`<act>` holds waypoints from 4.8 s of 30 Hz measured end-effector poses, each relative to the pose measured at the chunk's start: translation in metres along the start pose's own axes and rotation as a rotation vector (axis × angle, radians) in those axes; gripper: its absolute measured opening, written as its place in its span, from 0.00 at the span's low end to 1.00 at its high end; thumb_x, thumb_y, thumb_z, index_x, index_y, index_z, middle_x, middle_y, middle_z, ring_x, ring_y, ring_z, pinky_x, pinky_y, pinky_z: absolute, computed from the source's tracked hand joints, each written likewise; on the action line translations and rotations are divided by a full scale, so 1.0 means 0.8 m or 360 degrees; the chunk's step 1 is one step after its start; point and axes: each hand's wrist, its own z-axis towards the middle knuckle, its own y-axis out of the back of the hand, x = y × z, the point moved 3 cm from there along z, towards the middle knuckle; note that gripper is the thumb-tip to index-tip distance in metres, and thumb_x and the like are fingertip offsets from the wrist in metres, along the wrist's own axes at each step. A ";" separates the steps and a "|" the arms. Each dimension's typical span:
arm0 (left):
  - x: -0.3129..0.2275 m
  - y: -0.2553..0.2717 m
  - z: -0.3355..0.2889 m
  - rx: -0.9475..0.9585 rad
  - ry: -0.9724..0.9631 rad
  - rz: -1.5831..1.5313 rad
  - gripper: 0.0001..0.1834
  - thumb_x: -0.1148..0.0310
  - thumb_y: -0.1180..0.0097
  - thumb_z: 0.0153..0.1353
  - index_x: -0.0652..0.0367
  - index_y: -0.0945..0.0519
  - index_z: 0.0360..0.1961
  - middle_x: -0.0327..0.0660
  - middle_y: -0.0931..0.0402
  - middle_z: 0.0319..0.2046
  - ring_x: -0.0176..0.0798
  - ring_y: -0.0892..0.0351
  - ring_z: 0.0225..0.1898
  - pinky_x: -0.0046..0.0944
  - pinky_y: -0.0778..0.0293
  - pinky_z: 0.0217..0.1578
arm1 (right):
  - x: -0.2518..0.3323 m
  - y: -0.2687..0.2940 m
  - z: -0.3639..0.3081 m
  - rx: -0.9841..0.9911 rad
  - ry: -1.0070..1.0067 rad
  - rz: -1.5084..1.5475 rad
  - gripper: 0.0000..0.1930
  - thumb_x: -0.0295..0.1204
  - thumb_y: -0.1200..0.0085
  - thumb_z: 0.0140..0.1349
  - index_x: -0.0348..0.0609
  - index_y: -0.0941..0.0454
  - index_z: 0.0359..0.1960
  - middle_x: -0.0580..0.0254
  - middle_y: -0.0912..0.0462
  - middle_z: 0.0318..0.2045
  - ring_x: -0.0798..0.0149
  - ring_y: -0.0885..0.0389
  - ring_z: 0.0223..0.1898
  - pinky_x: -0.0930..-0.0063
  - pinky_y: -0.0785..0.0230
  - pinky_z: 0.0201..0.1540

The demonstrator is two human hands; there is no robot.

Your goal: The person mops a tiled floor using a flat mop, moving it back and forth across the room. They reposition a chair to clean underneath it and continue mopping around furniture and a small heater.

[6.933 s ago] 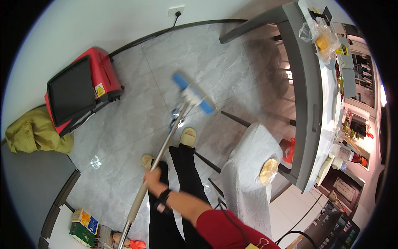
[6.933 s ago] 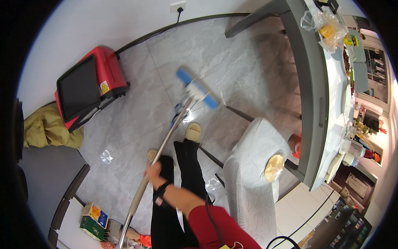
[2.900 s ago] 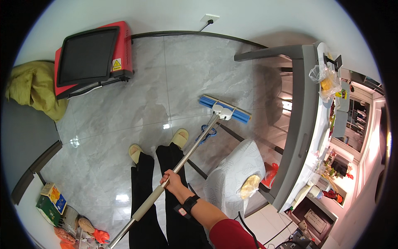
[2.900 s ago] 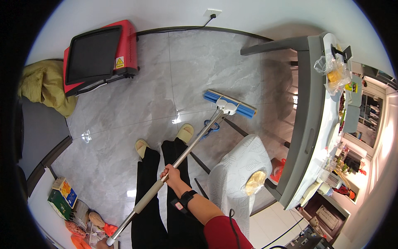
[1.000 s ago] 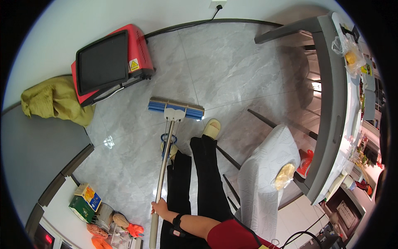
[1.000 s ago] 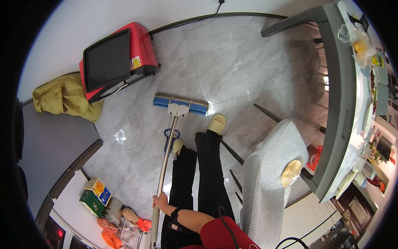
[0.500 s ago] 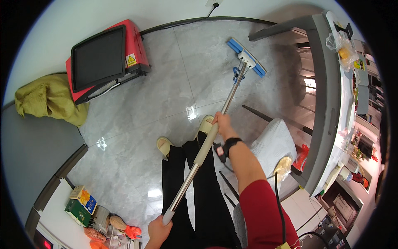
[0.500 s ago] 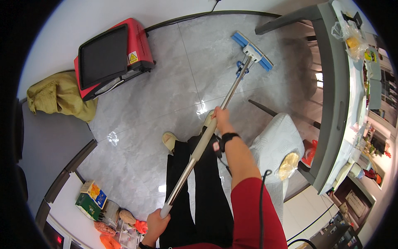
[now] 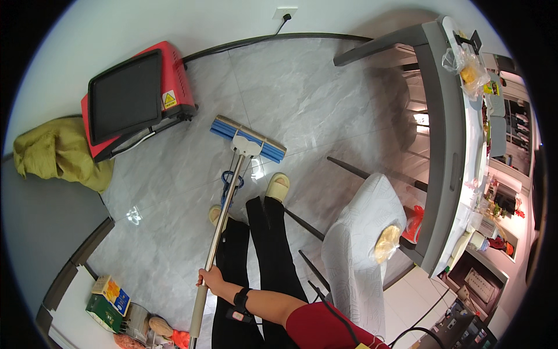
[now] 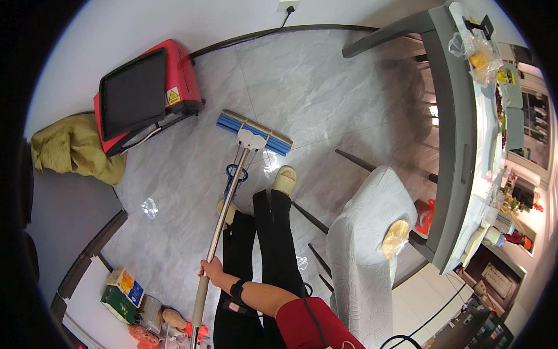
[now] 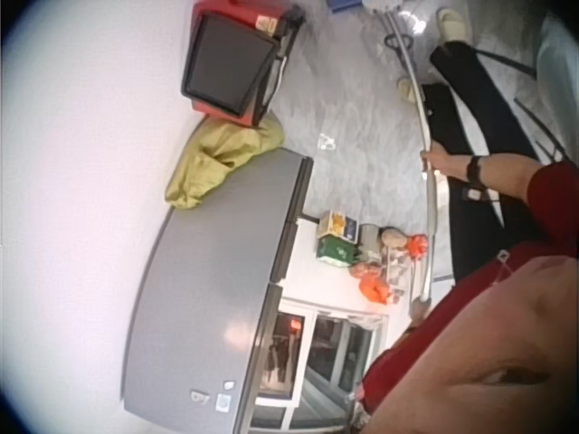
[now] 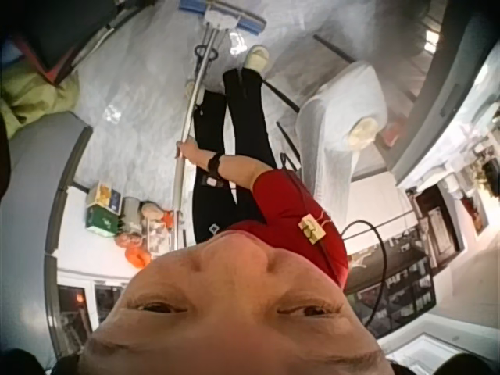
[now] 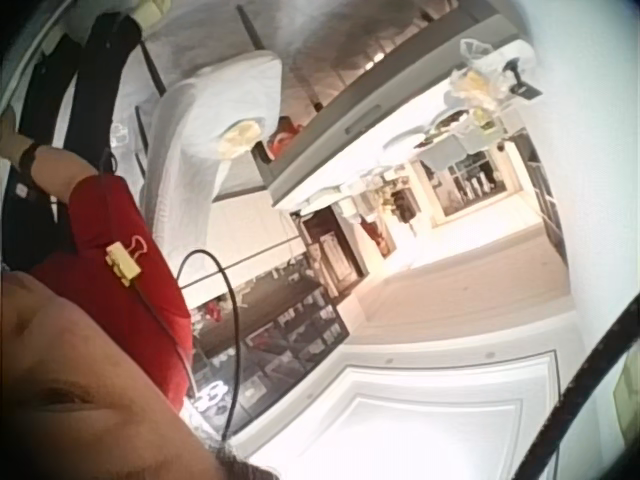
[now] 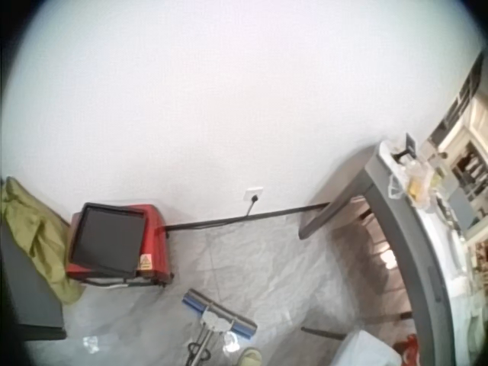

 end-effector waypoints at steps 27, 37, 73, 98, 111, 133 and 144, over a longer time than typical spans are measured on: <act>-0.301 0.178 0.040 -0.0549 -0.0809 -0.0309 0.28 0.53 0.41 0.47 0.66 0.24 0.42 0.58 0.24 0.33 0.59 0.25 0.36 0.51 0.30 0.37 | 0.270 -0.032 0.068 -0.0259 0.1018 -0.0515 0.11 0.26 0.55 0.54 0.38 0.35 0.15 0.58 0.30 0.09 0.62 0.31 0.08 0.65 0.39 0.09; -0.150 0.087 0.033 -0.0085 -0.0350 -0.0219 0.28 0.55 0.43 0.46 0.69 0.25 0.42 0.60 0.24 0.32 0.60 0.25 0.36 0.52 0.30 0.37 | 0.108 0.000 0.009 -0.0083 0.0188 -0.0092 0.05 0.23 0.54 0.54 0.39 0.37 0.30 0.58 0.30 0.17 0.61 0.29 0.14 0.65 0.31 0.17; -0.140 0.196 0.024 -0.0656 -0.0426 -0.0348 0.17 0.58 0.44 0.50 0.60 0.23 0.36 0.55 0.23 0.24 0.59 0.24 0.28 0.51 0.28 0.29 | 0.165 -0.074 -0.011 0.0537 -0.0241 0.0573 0.15 0.28 0.54 0.52 0.51 0.45 0.13 0.71 0.47 0.08 0.70 0.47 0.10 0.72 0.45 0.18; -0.554 0.733 -0.151 -0.1664 -0.0550 0.0492 0.11 0.61 0.43 0.45 0.51 0.21 0.30 0.45 0.23 0.20 0.50 0.24 0.20 0.48 0.30 0.21 | 0.786 -0.178 -0.010 0.0974 0.0234 0.0902 0.19 0.26 0.58 0.51 0.53 0.50 0.07 0.75 0.47 0.05 0.75 0.49 0.08 0.80 0.49 0.16; -0.835 0.809 -0.207 -0.1785 -0.1001 0.0287 0.09 0.67 0.38 0.36 0.55 0.26 0.19 0.43 0.28 0.15 0.51 0.26 0.19 0.48 0.32 0.21 | 1.044 -0.025 0.012 0.0775 0.0432 0.1033 0.18 0.26 0.57 0.49 0.55 0.50 0.07 0.75 0.47 0.05 0.75 0.48 0.07 0.79 0.50 0.14; -0.790 0.902 -0.265 -0.1832 -0.1022 0.0381 0.08 0.70 0.41 0.35 0.60 0.26 0.18 0.50 0.29 0.16 0.58 0.28 0.23 0.53 0.34 0.25 | 1.024 -0.108 -0.004 0.0507 0.0419 0.1188 0.15 0.26 0.57 0.50 0.53 0.49 0.13 0.73 0.50 0.08 0.72 0.50 0.09 0.76 0.50 0.14; -0.710 0.925 -0.273 -0.1900 -0.1152 0.0325 0.07 0.70 0.42 0.35 0.60 0.25 0.18 0.52 0.28 0.18 0.59 0.29 0.25 0.53 0.34 0.26 | 0.951 -0.167 -0.028 0.0406 0.0299 0.1215 0.15 0.24 0.59 0.53 0.50 0.49 0.14 0.71 0.49 0.10 0.72 0.50 0.11 0.77 0.49 0.17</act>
